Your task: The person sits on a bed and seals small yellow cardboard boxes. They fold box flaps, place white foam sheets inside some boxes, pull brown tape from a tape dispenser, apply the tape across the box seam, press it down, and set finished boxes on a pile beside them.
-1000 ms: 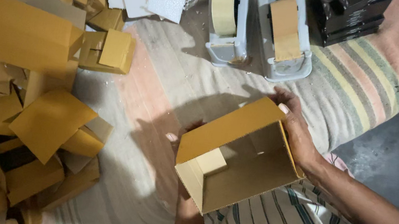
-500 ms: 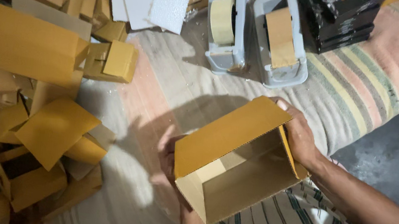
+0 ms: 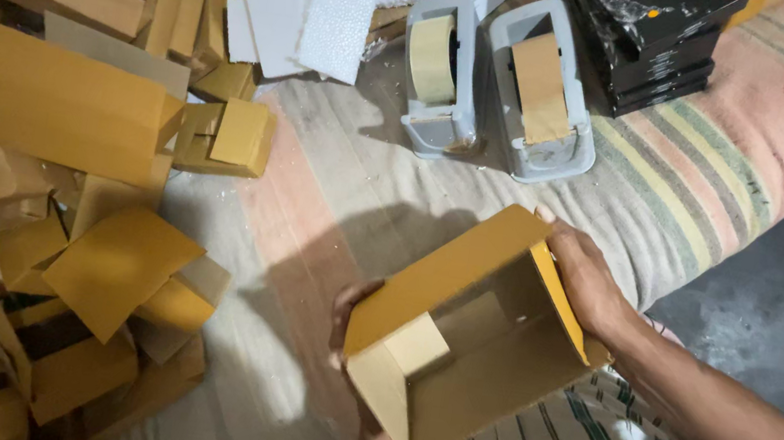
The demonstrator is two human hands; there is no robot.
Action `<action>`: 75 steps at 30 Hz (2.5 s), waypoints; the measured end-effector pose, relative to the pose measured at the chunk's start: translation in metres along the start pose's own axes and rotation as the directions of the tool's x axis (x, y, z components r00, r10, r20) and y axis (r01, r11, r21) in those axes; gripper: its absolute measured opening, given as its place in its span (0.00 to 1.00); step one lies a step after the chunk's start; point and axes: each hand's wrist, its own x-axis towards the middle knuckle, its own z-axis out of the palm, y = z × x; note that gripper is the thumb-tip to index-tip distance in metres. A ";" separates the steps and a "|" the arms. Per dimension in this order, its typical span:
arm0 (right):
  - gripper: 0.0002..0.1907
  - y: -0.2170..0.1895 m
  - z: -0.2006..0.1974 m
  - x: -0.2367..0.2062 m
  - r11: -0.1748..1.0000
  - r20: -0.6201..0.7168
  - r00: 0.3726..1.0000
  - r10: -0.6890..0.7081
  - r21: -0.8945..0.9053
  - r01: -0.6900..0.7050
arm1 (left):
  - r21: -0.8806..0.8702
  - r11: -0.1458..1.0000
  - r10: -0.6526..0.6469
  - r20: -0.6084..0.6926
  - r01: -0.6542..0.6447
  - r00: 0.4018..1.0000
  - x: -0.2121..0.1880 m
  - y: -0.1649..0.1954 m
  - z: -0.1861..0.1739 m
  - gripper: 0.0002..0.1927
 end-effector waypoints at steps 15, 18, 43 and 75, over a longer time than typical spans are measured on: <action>0.29 0.018 0.012 0.017 0.808 0.351 0.769 -0.534 0.480 0.341 | -0.262 0.631 -0.764 -0.368 0.730 0.529 -0.001 0.016 -0.016 0.37; 0.34 0.017 0.018 0.026 0.909 0.233 0.880 -0.415 0.149 0.389 | -0.253 0.763 -0.645 -0.235 0.595 0.727 -0.010 0.020 -0.013 0.36; 0.57 -0.075 0.012 0.008 0.732 0.144 0.962 -0.232 -0.625 0.270 | 0.021 0.822 -0.558 -0.167 0.568 0.813 0.053 -0.074 -0.042 0.36; 0.24 -0.058 0.039 0.045 0.447 0.264 0.837 -0.480 -0.747 0.492 | -0.499 0.781 -0.513 -0.166 0.377 0.842 0.050 -0.173 -0.133 0.21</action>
